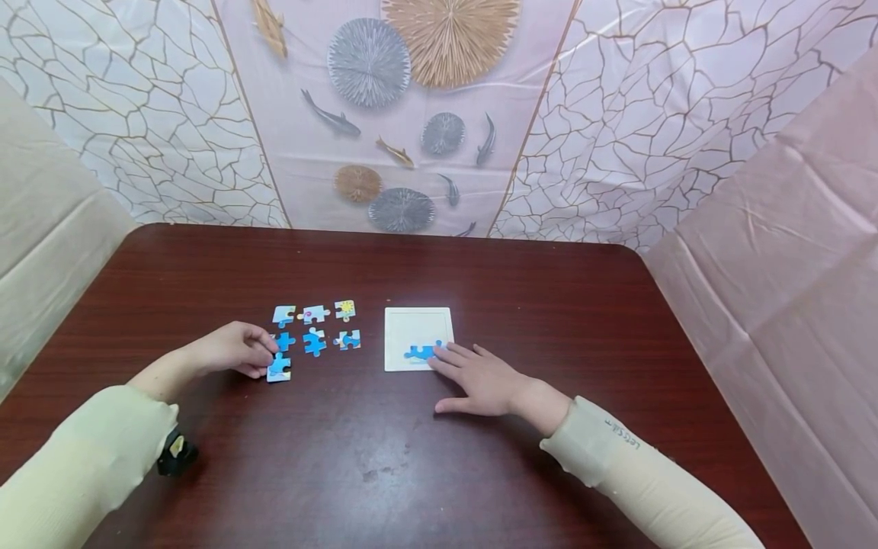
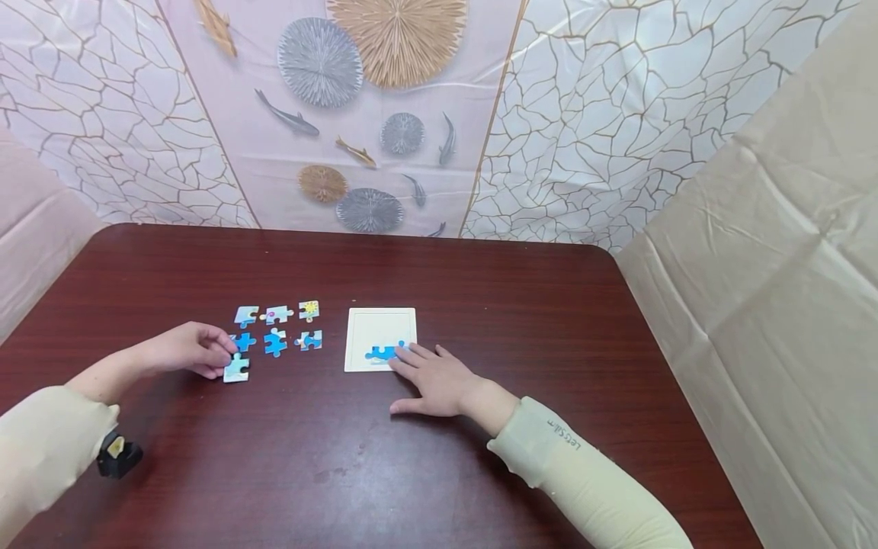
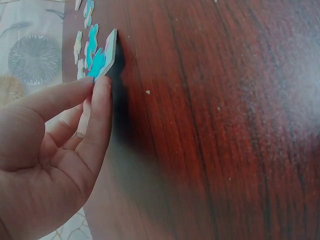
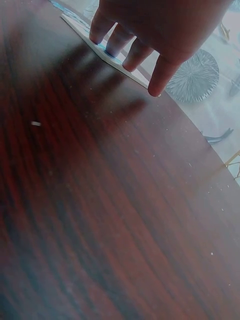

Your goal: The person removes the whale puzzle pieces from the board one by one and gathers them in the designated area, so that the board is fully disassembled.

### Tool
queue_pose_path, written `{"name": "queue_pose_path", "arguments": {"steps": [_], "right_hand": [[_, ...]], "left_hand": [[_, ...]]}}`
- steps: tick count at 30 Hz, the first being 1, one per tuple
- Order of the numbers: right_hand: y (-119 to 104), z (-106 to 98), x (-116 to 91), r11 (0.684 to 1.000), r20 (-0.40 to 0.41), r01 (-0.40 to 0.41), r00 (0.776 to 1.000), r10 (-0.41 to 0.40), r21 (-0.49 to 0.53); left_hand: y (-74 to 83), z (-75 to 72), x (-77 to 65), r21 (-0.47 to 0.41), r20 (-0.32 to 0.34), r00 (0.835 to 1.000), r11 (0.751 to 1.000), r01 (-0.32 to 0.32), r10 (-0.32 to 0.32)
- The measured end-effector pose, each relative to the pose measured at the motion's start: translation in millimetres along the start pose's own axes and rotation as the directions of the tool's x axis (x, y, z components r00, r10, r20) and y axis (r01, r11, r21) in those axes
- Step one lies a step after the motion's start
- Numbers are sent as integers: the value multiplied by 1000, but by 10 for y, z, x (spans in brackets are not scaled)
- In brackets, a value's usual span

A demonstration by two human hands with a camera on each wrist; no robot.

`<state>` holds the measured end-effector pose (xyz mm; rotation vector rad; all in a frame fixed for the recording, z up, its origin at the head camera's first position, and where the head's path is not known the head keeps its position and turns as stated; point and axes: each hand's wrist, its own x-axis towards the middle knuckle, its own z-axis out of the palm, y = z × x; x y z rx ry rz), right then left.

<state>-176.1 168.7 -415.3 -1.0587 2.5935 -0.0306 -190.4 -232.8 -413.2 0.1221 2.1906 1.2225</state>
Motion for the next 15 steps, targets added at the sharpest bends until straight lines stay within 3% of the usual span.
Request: {"name": "queue_pose_path", "arguments": {"steps": [10, 15], "right_hand": [[-6, -19, -7, 1000, -11, 8, 1000, -7, 16], [-3, -21, 0, 1000, -21, 17, 1000, -17, 22]], "left_hand": [[22, -28, -25, 35, -24, 1000, 999, 3, -2], [114, -52, 8, 72, -37, 999, 997, -17, 20]]}}
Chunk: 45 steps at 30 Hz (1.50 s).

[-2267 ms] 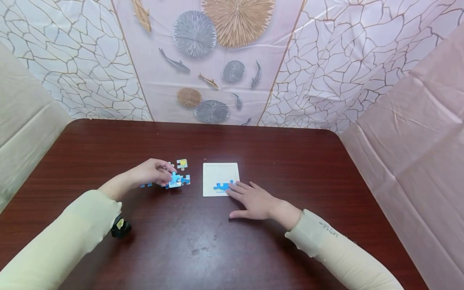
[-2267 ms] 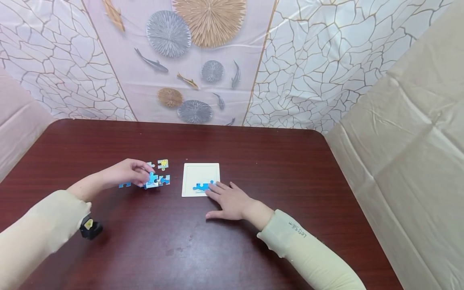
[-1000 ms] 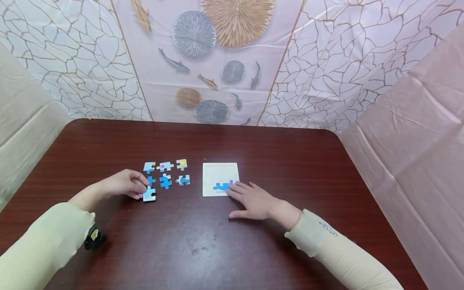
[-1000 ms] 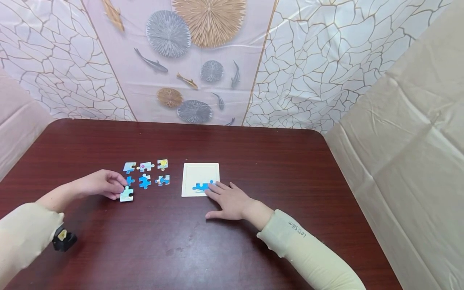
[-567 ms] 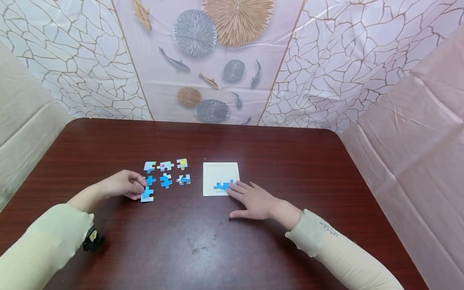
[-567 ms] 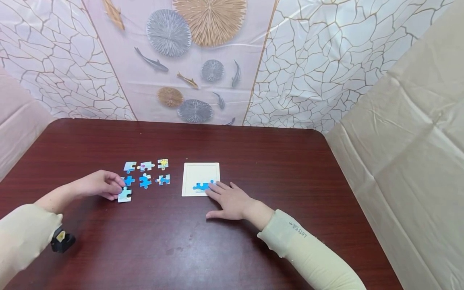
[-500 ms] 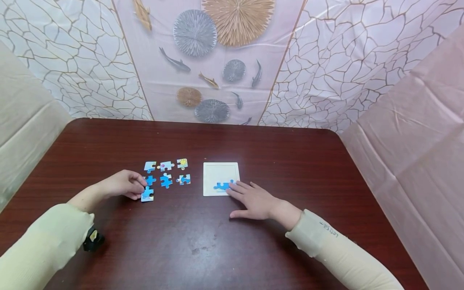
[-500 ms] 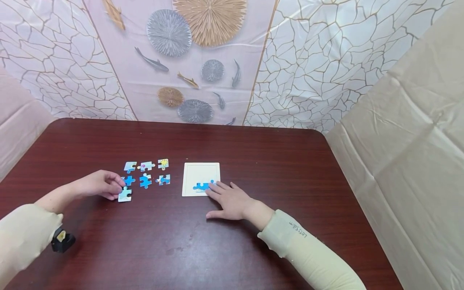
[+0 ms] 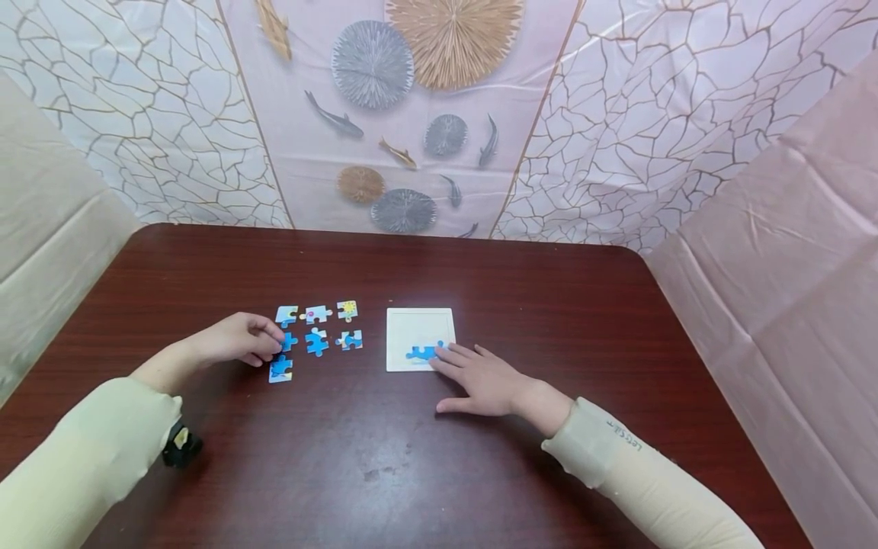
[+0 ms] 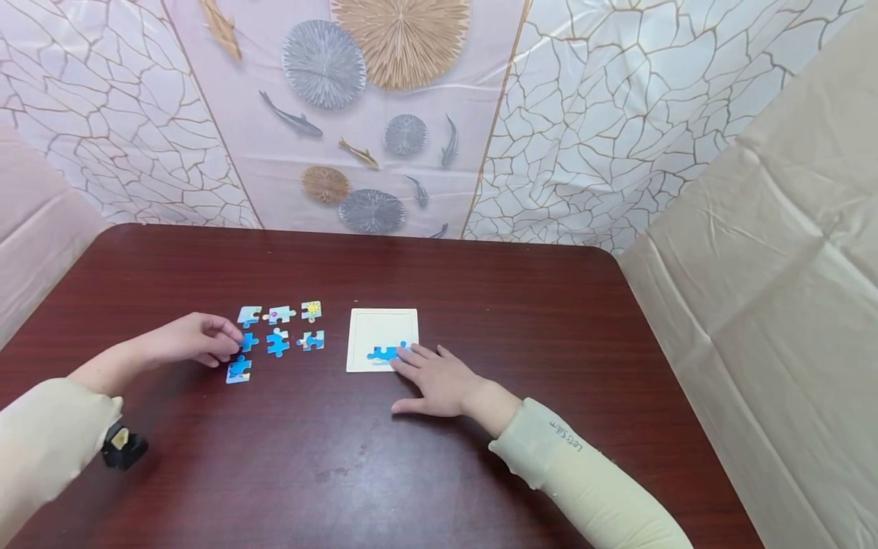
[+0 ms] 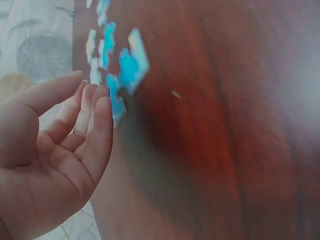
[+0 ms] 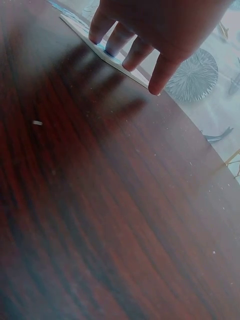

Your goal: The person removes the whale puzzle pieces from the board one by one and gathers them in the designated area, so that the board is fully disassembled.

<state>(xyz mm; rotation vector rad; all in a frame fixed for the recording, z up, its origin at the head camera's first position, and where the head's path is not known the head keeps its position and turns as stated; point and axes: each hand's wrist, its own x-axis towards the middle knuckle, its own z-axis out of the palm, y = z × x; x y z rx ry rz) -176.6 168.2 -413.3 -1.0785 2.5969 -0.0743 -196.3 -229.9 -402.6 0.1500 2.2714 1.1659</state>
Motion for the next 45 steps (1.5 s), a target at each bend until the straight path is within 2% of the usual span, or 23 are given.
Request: {"name": "queue_pose_path", "arguments": {"steps": [6, 10, 15, 21, 26, 35, 39, 45], "right_hand": [[10, -10, 28, 999, -59, 31, 998, -32, -9], [13, -30, 30, 999, -79, 43, 996, -43, 4], [35, -30, 24, 999, -76, 12, 997, -10, 30], [62, -35, -5, 999, -108, 28, 994, -26, 22], [83, -33, -46, 1000, -100, 26, 995, -25, 12], [111, 16, -110, 1000, -19, -15, 1000, 15, 9], [107, 15, -104, 1000, -21, -12, 1000, 12, -5], [98, -4, -98, 1000, -26, -8, 1000, 7, -13]], "left_hand": [[215, 120, 174, -6, -9, 999, 999, -43, 43], [378, 266, 318, -10, 13, 997, 997, -76, 76], [581, 464, 474, -29, 39, 994, 994, -104, 105], [744, 689, 615, -72, 61, 991, 990, -118, 122], [826, 829, 664, -94, 89, 989, 989, -110, 119], [860, 951, 705, -127, 137, 986, 989, -81, 98], [893, 998, 733, -140, 148, 984, 987, -77, 98], [966, 1036, 774, -143, 199, 976, 988, -65, 93]]}}
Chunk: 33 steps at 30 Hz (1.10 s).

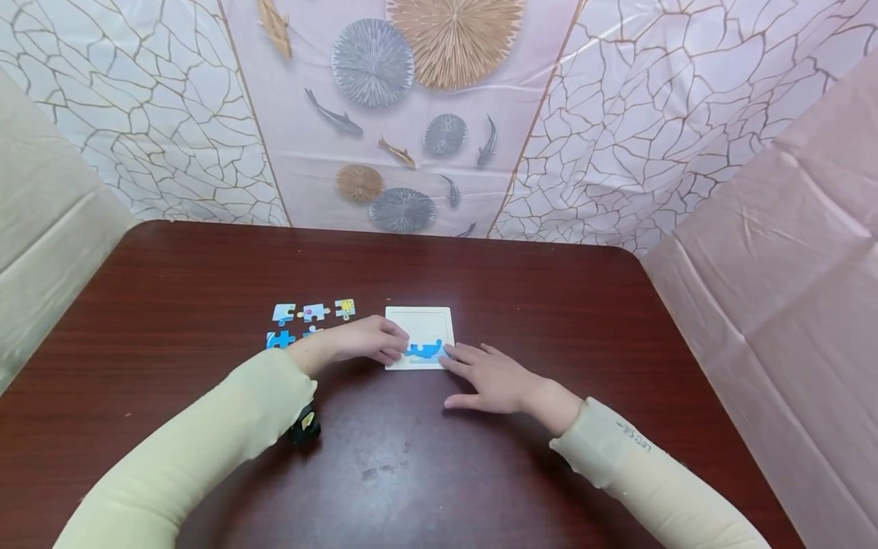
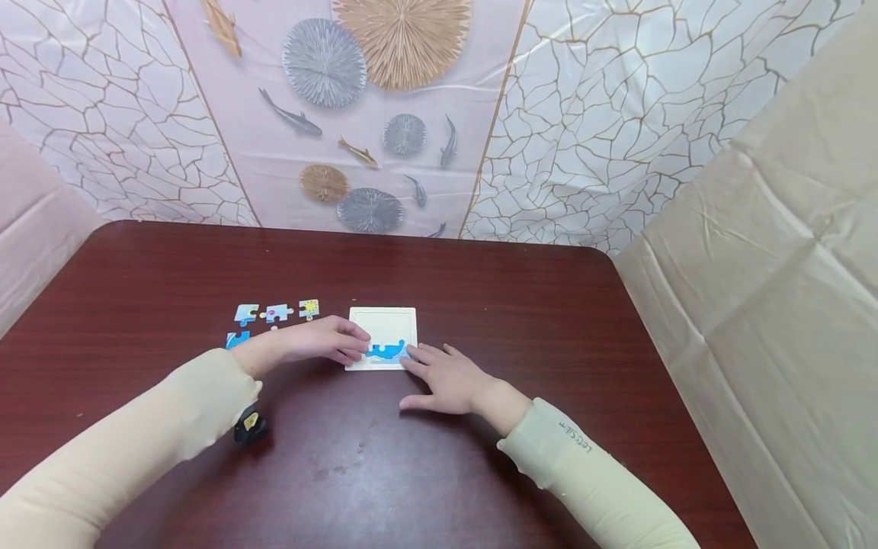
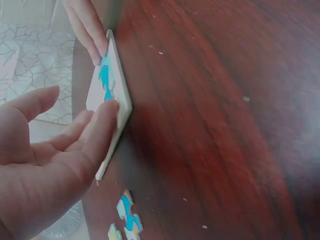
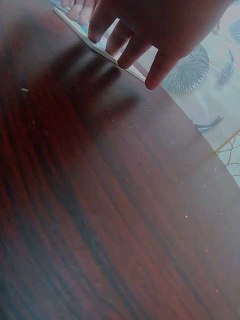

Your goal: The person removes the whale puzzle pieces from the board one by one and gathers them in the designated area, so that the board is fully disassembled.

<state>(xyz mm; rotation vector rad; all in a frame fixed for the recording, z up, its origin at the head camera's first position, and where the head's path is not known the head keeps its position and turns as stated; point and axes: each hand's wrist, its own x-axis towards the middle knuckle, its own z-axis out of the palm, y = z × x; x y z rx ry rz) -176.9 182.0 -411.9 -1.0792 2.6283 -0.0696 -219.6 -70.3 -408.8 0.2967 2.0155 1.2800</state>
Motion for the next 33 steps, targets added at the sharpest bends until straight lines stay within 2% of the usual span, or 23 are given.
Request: {"name": "queue_pose_path", "arguments": {"steps": [5, 8, 13, 18, 23, 27, 33], "right_hand": [[-1, 9, 1, 1000, 3, -2, 1000, 2, 6], [4, 16, -2, 1000, 6, -8, 1000, 8, 8], [11, 23, -10, 1000, -2, -3, 1000, 3, 12], [10, 22, -14, 1000, -3, -2, 1000, 2, 12], [10, 21, -16, 1000, -15, 11, 1000, -11, 8], [10, 22, -16, 1000, -24, 17, 1000, -17, 2], [15, 28, -17, 1000, -30, 19, 999, -19, 1]], "left_hand": [[42, 21, 24, -13, 15, 999, 999, 32, -32], [48, 44, 53, -9, 1, 999, 999, 39, -39], [42, 88, 113, 74, -57, 998, 997, 17, -13], [49, 148, 162, 153, -144, 989, 988, 1, 21], [51, 212, 220, 146, -235, 972, 989, 24, 11], [65, 239, 251, 107, -291, 957, 993, 43, -10], [54, 233, 259, 38, -292, 956, 999, 23, -11]]}}
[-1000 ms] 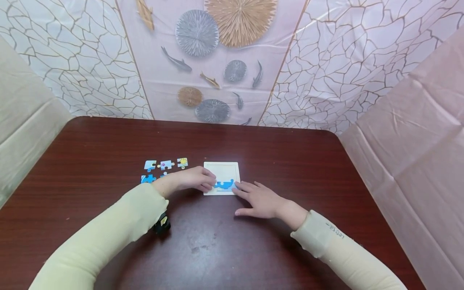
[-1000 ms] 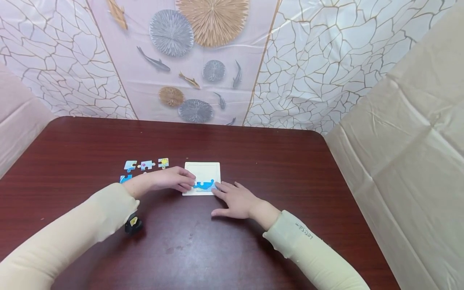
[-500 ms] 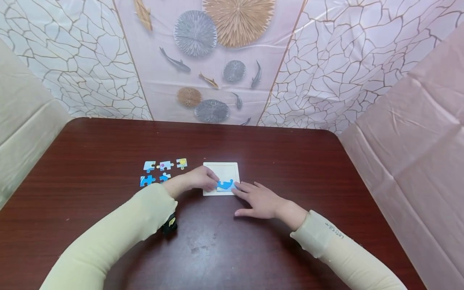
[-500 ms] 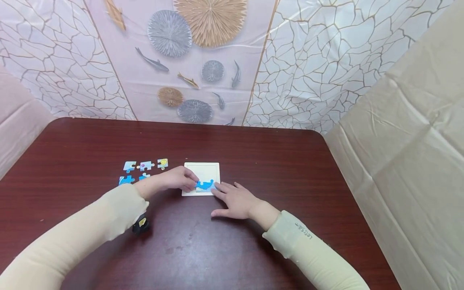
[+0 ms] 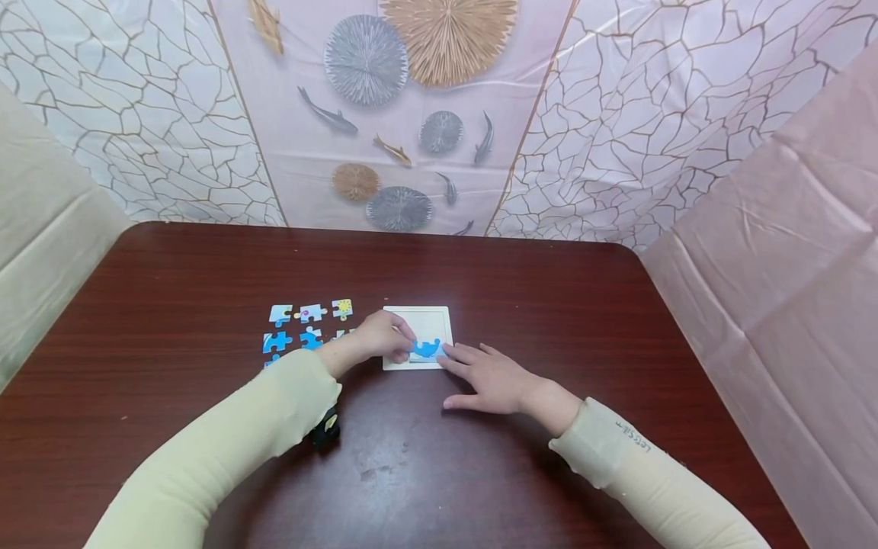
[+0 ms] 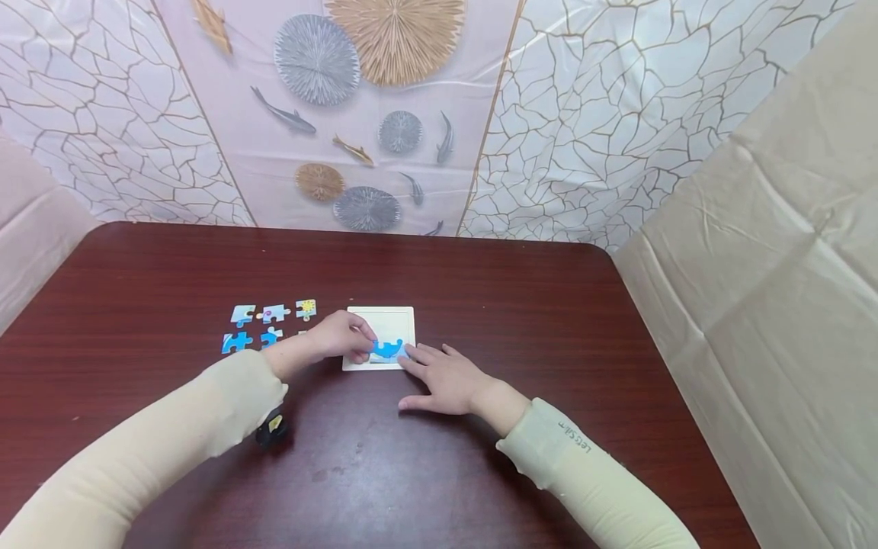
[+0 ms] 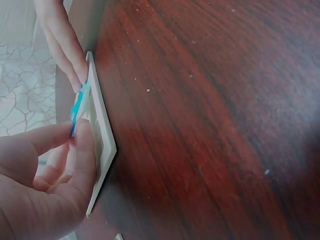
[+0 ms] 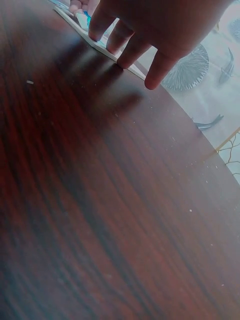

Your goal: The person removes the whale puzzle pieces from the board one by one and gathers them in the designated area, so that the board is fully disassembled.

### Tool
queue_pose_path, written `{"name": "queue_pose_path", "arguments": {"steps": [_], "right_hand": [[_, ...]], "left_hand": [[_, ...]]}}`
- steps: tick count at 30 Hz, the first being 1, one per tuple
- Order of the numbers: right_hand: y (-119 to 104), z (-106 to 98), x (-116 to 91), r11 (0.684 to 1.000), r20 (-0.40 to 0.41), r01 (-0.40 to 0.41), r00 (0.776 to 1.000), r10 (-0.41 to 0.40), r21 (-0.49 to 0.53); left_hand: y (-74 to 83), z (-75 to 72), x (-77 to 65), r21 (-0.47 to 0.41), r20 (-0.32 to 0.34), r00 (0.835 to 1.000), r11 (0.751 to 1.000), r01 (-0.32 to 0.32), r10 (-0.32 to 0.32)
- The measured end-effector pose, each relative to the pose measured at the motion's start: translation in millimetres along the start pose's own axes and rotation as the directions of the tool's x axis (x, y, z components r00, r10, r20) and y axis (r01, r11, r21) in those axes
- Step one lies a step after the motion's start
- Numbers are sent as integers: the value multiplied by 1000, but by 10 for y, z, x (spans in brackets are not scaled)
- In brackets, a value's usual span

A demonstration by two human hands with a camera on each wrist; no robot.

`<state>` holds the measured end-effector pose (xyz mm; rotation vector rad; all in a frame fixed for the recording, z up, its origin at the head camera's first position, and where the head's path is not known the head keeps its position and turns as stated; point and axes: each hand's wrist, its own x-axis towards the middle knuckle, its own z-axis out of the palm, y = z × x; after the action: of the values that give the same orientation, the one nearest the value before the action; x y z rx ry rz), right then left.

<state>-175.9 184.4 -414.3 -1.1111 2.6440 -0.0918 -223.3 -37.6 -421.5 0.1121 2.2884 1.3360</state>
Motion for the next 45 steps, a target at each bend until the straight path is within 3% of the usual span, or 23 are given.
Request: {"name": "queue_pose_path", "arguments": {"steps": [22, 30, 37, 45], "right_hand": [[10, 11, 9, 1000, 26, -18, 1000, 18, 6], [-12, -9, 10, 1000, 27, -22, 999, 22, 11], [-13, -8, 12, 1000, 20, -19, 1000, 18, 12], [-19, -13, 13, 1000, 30, -30, 999, 30, 7]], "left_hand": [[-29, -299, -132, -111, 54, 998, 994, -13, 19], [-65, -443, -199, -92, 67, 997, 995, -31, 38], [-108, -556, -263, -25, 55, 997, 998, -59, 61], [-169, -677, -330, -24, 65, 997, 999, -28, 30]]}}
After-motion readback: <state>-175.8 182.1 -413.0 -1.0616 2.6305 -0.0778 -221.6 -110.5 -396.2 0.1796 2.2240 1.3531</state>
